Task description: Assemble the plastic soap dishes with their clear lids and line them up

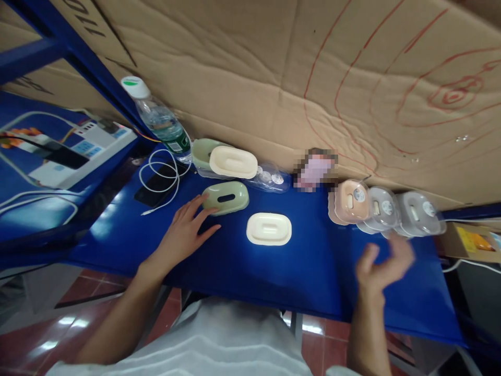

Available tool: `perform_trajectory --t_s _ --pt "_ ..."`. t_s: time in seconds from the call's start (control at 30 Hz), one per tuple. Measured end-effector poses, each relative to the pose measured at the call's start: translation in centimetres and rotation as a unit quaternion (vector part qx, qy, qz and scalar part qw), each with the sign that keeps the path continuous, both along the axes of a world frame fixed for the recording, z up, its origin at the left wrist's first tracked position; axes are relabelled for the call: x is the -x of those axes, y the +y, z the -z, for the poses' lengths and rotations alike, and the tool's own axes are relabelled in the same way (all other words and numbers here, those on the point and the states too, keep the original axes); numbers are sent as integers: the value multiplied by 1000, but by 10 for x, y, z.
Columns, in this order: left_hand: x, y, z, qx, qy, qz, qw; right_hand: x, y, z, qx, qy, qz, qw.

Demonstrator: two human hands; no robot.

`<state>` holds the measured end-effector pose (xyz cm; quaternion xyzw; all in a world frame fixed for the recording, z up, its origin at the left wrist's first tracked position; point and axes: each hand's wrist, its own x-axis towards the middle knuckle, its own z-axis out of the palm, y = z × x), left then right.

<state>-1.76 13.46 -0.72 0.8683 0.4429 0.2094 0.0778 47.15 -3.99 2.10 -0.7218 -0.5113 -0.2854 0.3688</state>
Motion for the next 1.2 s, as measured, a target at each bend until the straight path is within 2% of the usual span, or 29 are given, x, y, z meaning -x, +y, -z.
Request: perform_trajectory --t_s 0.03,0.07,0.1,0.17,0.23,0.33,0.43,0.57,0.67,0.77,0.9,1.0,1.1,1.2 --pt "-1 -3 1 0 -7 -7 1000 31 7 5 75 -30 -100 992" --pt "-1 -6 2 1 -13 -15 1000 59 14 9 175 -48 -205 962" --pt "0 -10 2 3 -18 -21 1000 84 21 13 239 -57 -280 928" --pt "5 -19 1 6 -27 -18 999 120 35 18 312 -52 -366 875" --pt "12 -28 -1 1 -62 -10 998 139 45 21 334 -42 -398 853" --pt "15 -41 -5 -4 -160 -19 987 152 54 22 348 -28 -423 836" --pt "2 -51 -8 -7 -202 -21 979 163 60 20 344 -2 -447 826" --pt "-26 -55 -7 -5 -170 19 985 170 67 17 284 10 -438 853" --pt "-42 -49 -5 11 -127 52 990 167 73 17 303 -3 -437 847" --pt "-48 -43 -3 21 -80 79 993 162 77 22 325 -6 -423 846" --pt "-46 -42 1 24 -50 100 993 161 74 33 333 -21 -409 849" --pt "-39 -45 3 15 -45 96 994 162 74 34 341 -37 -420 840" --pt "-27 -48 3 9 -55 87 995 158 86 25 338 -48 -427 837" --pt "-11 -50 5 11 -87 81 993 154 117 11 319 -56 -394 860"
